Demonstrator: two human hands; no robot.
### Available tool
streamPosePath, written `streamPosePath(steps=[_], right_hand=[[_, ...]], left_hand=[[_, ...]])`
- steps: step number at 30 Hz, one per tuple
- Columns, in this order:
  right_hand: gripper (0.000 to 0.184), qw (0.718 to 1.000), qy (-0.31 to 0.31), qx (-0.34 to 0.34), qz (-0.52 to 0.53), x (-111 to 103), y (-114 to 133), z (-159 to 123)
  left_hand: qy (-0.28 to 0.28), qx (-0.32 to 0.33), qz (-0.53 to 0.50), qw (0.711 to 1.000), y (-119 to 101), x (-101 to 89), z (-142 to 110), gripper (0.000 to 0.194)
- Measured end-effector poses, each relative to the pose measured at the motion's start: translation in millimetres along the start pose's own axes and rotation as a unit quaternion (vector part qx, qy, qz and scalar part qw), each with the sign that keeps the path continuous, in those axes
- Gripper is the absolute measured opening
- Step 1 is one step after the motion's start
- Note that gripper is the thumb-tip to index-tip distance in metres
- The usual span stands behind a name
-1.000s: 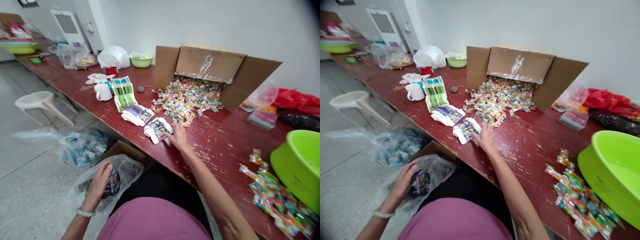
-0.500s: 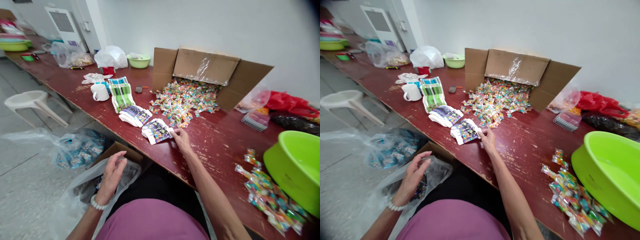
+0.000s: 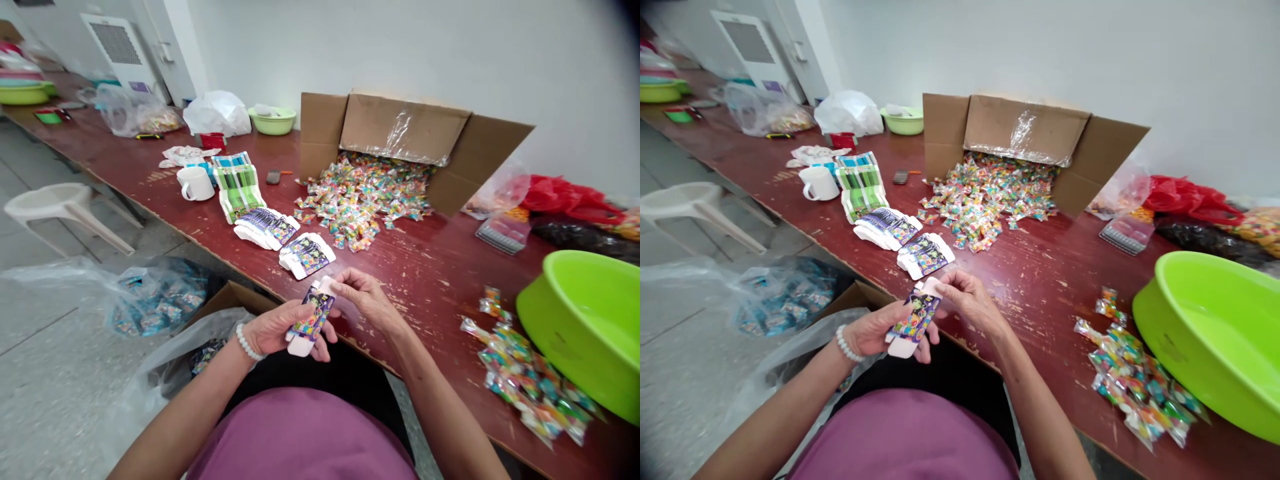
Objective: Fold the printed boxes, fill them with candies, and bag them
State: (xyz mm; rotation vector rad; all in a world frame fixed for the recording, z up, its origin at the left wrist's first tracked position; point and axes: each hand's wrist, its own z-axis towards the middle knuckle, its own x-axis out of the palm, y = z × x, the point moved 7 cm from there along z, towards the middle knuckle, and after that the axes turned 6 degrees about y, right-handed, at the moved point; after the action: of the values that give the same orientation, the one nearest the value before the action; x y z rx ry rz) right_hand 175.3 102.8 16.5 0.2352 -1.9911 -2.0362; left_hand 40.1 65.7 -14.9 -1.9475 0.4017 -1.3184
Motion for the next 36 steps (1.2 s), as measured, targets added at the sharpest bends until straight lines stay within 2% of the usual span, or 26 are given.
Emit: streamPosePath(steps=[4,8,14,17,21,24,26,27,29,31,32,34,36], right_hand=[[0.026,1.0,0.015,0.007,0.024,2.2,3.1,-7.7],[0.032,0.998,0.019,-0.002,0.065,0.0,5.6,-11.6],[0.037,0.994,0.041,-0.023,0.102,0.0,7.3,-16.2],[0.037,0.994,0.039,-0.029,0.094,-6.3,7.2,-22.5],[0.032,0.997,-0.019,-0.001,0.075,-35.4,-6.3,-34.2],[0.029,0.998,-0.044,0.044,0.033,-64.0,-29.1,-38.5],[0.029,0.993,-0.078,0.071,-0.062,-85.1,-42.5,-38.4],[0.029,0.983,-0.113,0.073,-0.124,-95.8,-44.9,-38.5],[0.036,0.948,-0.205,0.05,-0.239,-110.1,-37.6,-40.6],[0.046,0.919,-0.257,0.02,-0.297,-105.0,-22.3,-43.3],[0.049,0.922,-0.253,0.015,-0.294,-95.1,-15.8,-43.1],[0.049,0.956,-0.19,0.025,-0.22,-64.2,-8.0,-39.7],[0.049,0.988,-0.102,0.033,-0.107,-25.7,-3.0,-35.7]], left_hand=[[0.034,0.033,-0.066,0.997,13.2,0.5,4.0,0.063],[0.05,0.02,-0.101,0.993,20.3,1.6,7.2,0.078],[0.056,-0.012,-0.121,0.991,24.2,-3.9,7.2,0.082],[0.024,0.0,-0.119,0.993,22.2,-12.6,3.9,0.076],[-0.065,0.067,-0.067,0.993,9.8,-28.9,-4.9,0.059],[-0.09,0.092,-0.032,0.991,2.5,-31.6,-12.0,0.061],[-0.085,0.095,-0.014,0.992,0.0,-27.5,-15.2,0.063],[-0.082,0.096,-0.006,0.992,-1.0,-24.6,-16.3,0.063],[-0.087,0.098,0.004,0.991,-2.7,-18.3,-17.8,0.059],[-0.099,0.093,0.012,0.991,-3.5,-11.9,-17.6,0.054],[-0.108,0.09,0.017,0.99,-3.6,-9.0,-16.9,0.052],[-0.139,0.078,0.029,0.987,-2.5,-5.2,-14.8,0.046],[-0.187,0.076,0.045,0.978,-1.0,-5.1,-12.3,0.04]])
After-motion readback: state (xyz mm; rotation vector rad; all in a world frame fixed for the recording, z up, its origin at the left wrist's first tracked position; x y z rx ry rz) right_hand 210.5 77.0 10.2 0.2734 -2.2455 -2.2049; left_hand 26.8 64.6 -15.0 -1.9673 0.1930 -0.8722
